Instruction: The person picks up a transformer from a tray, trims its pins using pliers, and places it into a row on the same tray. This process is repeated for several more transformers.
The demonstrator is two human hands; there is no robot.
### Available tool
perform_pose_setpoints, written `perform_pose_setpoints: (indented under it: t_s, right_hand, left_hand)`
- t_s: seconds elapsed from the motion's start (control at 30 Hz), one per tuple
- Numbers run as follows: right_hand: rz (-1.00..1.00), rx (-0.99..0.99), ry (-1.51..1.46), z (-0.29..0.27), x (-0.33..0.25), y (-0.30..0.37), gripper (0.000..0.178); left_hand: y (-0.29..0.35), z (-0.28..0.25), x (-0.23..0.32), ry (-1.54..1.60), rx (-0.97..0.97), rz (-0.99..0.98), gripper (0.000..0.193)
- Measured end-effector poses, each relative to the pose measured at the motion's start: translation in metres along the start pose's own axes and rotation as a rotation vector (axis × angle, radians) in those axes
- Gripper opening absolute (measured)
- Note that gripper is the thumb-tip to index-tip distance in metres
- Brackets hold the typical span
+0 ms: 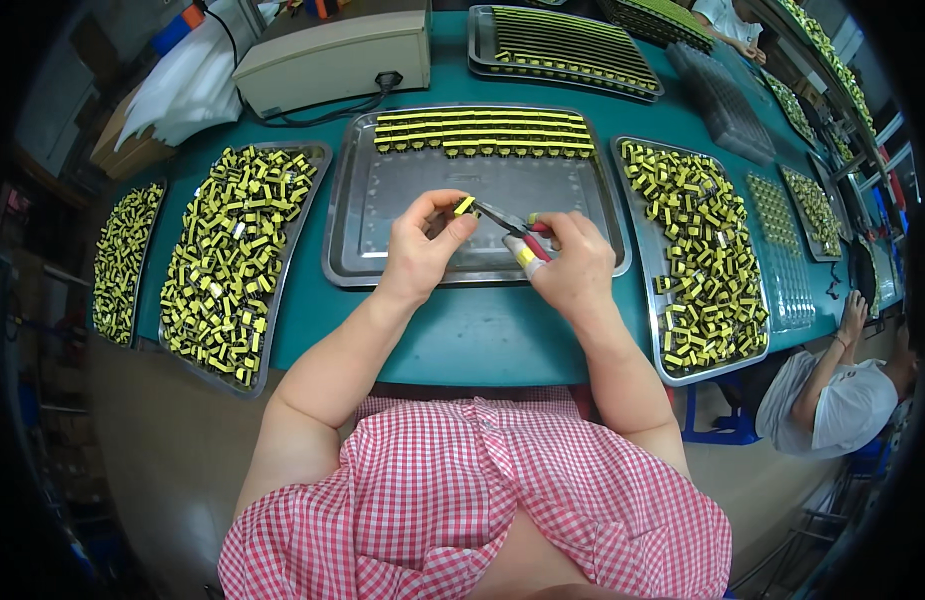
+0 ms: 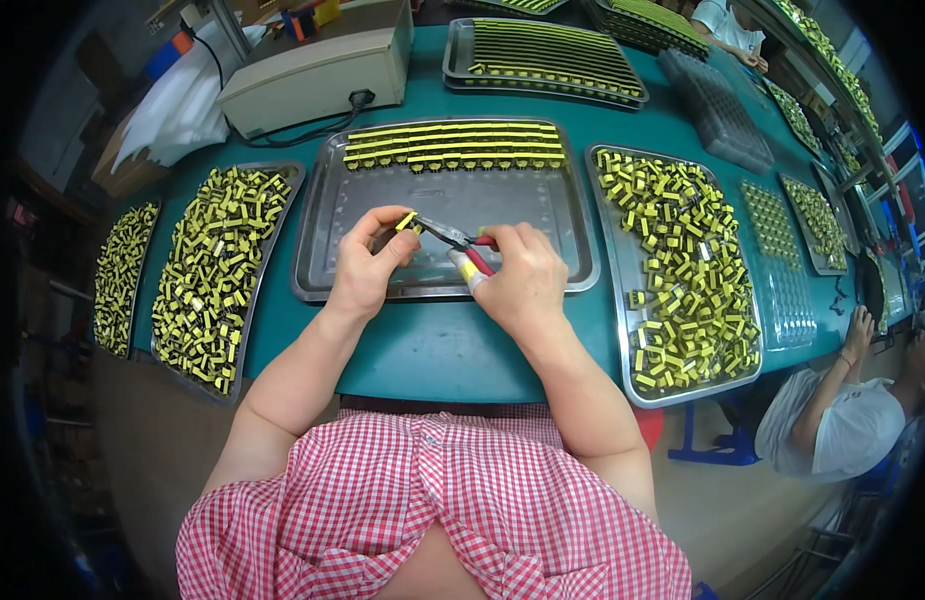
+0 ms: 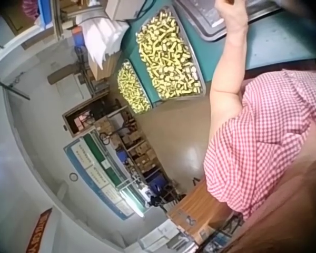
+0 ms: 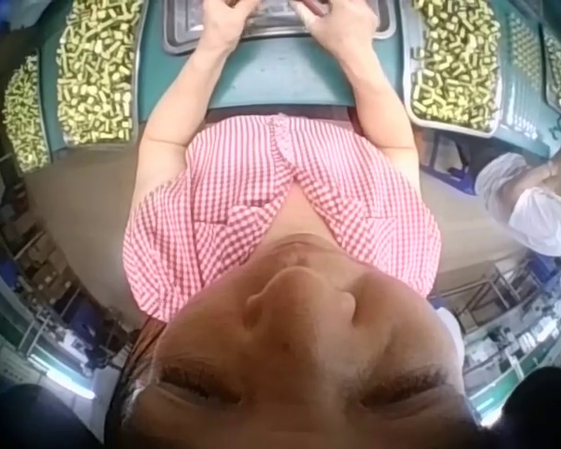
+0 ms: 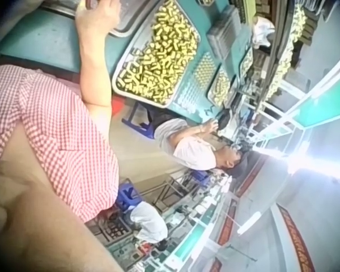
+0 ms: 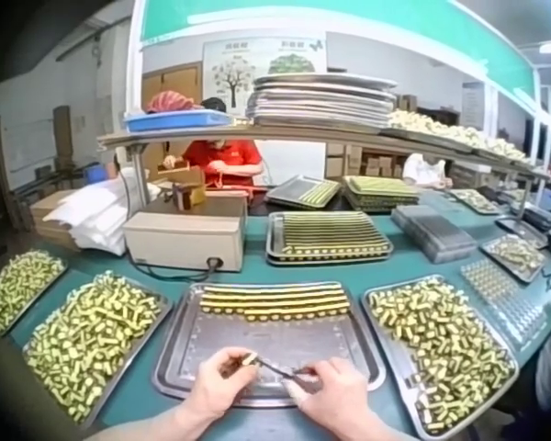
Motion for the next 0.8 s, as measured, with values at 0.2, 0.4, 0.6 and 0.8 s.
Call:
perform_pose_setpoints:
  t_s: [0.2,0.4,0.6,0.8]
  right_hand:
    - [0.095,-0.078,-0.129,0.004,0.0,-0.001,0.03]
    - [0.112,-0.108,-0.093,-0.001,-0.001,0.001,0.028]
    - [0.12,-0.134,-0.076,0.002,-0.001,0.001,0.027]
    - [0.154,-0.177,-0.123,0.004,-0.001,0.002,0.027]
  left_hand:
    - [-0.003,-0.001,-0.016,0.321,-0.054,-0.094,0.027]
    - [-0.003,0.0,-0.017,0.356,-0.087,-0.13,0.029]
    - [-0.003,-0.001,-0.016,0.309,-0.09,-0.136,0.03]
    - [-0.003,0.0,-0.014,0.256,-0.088,-0.122,0.03]
Point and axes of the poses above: each hand's wrist, its own y-axis away from the middle knuckle, its own z-axis out of the palm, x = y × z, the point moved 5 cm from there along -y, towards the middle knuckle, and after that the axes turned 2 degrees about -x, right-handed, at the moved point
